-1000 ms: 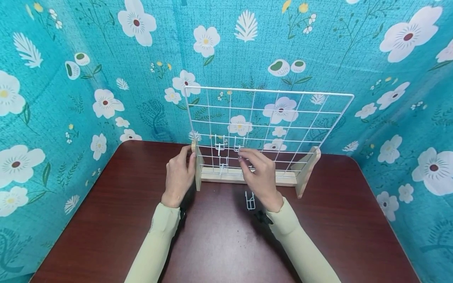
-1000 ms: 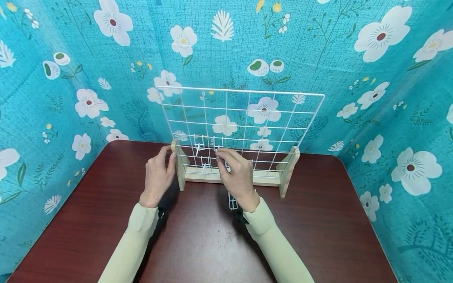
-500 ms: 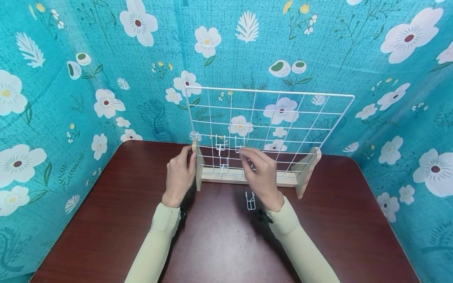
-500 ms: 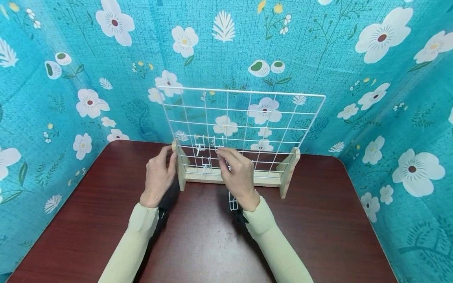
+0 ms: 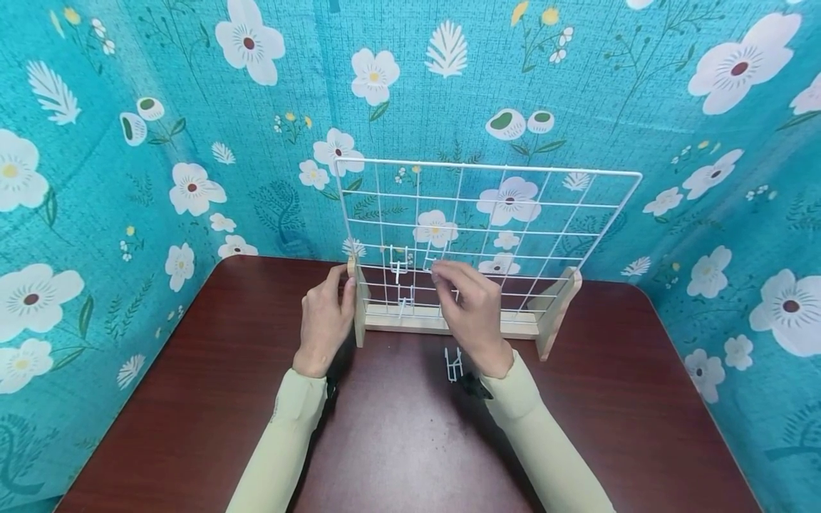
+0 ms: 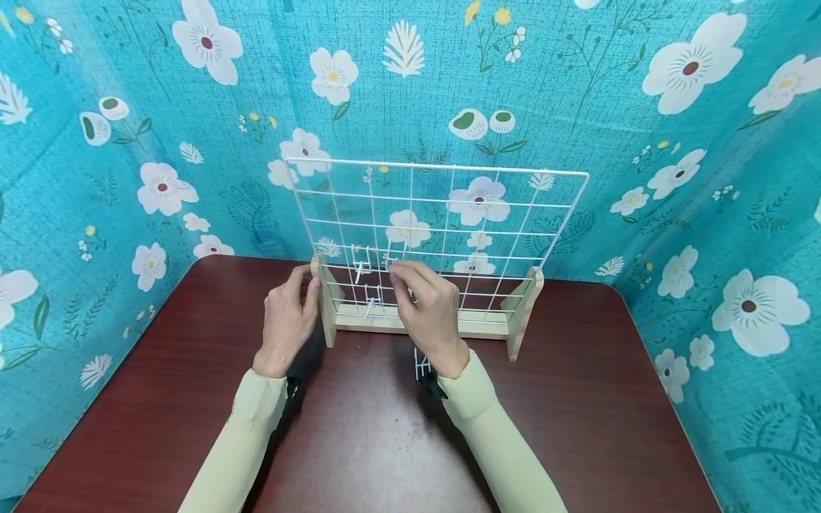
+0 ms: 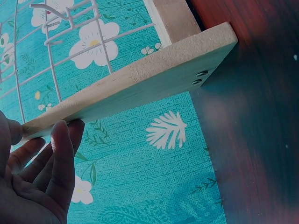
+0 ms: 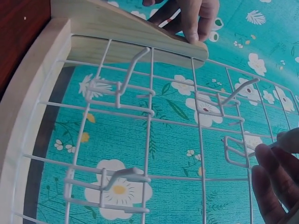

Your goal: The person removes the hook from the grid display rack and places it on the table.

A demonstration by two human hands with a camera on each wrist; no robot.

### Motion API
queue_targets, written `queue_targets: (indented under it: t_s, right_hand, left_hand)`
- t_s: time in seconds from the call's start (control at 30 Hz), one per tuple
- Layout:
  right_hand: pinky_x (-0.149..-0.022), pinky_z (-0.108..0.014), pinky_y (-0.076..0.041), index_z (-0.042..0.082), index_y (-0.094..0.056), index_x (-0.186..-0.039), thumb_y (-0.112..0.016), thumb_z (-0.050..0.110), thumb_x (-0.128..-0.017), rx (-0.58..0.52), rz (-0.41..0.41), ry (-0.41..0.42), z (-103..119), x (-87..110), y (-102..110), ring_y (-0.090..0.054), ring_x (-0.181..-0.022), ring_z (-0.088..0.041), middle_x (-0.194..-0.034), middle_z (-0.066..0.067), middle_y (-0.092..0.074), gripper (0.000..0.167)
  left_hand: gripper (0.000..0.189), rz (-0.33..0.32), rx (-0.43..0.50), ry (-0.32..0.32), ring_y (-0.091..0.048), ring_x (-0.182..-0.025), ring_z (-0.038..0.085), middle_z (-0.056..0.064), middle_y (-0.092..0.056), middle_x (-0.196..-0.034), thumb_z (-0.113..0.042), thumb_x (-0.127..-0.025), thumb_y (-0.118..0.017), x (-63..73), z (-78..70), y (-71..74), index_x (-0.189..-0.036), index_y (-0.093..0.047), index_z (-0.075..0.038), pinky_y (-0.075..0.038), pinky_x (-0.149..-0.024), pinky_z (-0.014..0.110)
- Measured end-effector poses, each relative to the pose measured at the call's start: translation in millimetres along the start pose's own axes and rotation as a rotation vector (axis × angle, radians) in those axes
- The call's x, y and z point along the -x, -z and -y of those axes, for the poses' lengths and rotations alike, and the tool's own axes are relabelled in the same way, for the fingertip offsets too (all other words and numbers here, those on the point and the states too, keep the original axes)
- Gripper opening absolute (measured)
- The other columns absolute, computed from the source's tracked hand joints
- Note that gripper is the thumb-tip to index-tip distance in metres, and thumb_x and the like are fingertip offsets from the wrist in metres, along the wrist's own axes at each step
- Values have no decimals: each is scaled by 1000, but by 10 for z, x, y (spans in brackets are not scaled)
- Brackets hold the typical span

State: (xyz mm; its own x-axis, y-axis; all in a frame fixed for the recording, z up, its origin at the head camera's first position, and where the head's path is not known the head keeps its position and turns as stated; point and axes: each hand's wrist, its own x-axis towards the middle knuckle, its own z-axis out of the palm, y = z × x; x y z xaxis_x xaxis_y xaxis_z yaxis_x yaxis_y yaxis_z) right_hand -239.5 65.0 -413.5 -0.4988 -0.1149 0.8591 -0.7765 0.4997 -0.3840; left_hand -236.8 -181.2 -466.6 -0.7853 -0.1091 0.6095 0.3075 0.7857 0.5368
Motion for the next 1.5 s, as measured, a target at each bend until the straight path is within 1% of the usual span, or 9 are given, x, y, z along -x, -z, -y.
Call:
queue_targets:
  t_s: [0.13,0.3,0.4,0.5,0.7,0.97,1.17,1.37,1.5]
  right_hand:
    - [-76,-37,-62,2,-80,-98,-71,2,-96,4,3,3,13,-17,11,-78,-88,-25,-100,-13,-81,8]
    - [-82,-37,-62,2,-79,-97,-71,3,-97,-5,9,26,57,-30,31,-79,-92,-26,-100,-13,-81,9]
    - [-83,-38,-62,2,-79,-98,-71,2,-96,-4,16,51,100,-26,56,-79,-92,-27,-99,-13,-80,8]
    - [-85,-37,-62,2,-79,-99,-72,2,-95,-12,23,54,139,-10,79,-79,-92,-27,-99,-13,-81,8]
    - [-85,-37,-62,3,-79,-101,-72,4,-96,-21,66,45,177,62,119,-79,-92,-25,-99,-11,-81,9]
    - [-83,-36,-63,3,-80,-102,-75,1,-92,7,95,63,176,171,158,-80,-90,-24,-98,-12,-81,11]
    - [-81,-36,-63,2,-80,-100,-77,-3,-89,-17,99,88,164,268,159,-80,-88,-24,-96,-12,-81,13]
    - [-80,-35,-63,3,-80,-101,-75,-2,-91,-27,134,83,171,330,154,-80,-87,-23,-97,-11,-81,12]
    - [-80,-34,-63,3,-80,-102,-76,-1,-91,-19,154,76,165,366,150,-80,-87,-23,-97,-11,-81,12]
  left_hand:
    - [30,1,-2,2,-76,-78,33,13,-78,-89,-30,-109,-55,10,8,-12,-128,-67,-10,-58,-67,50]
    - [28,8,0,8,-75,-75,33,14,-77,-88,-27,-108,-56,17,6,-13,-128,-67,-10,-57,-64,49]
    - [29,13,1,11,-75,-74,33,14,-77,-89,-28,-109,-56,10,-4,-1,-128,-67,-10,-56,-63,49]
    - [30,9,1,5,-76,-77,34,14,-78,-90,-30,-109,-55,1,-6,5,-128,-67,-10,-58,-66,50]
    - [31,-6,-2,-8,-77,-83,35,14,-79,-93,-31,-109,-54,10,2,3,-128,-67,-10,-59,-72,53]
    - [30,-4,-6,-5,-76,-81,35,15,-79,-93,-30,-109,-55,10,-10,0,-128,-67,-10,-58,-69,52]
    - [31,-1,-6,-5,-76,-80,35,15,-78,-92,-31,-109,-54,7,-18,6,-128,-67,-10,-58,-68,52]
    - [32,-2,-2,1,-75,-80,36,15,-77,-90,-32,-109,-54,-2,-13,7,-128,-67,-10,-57,-68,53]
    - [32,1,-4,2,-76,-81,36,14,-78,-93,-32,-110,-53,-3,-15,1,-129,-67,-11,-58,-69,53]
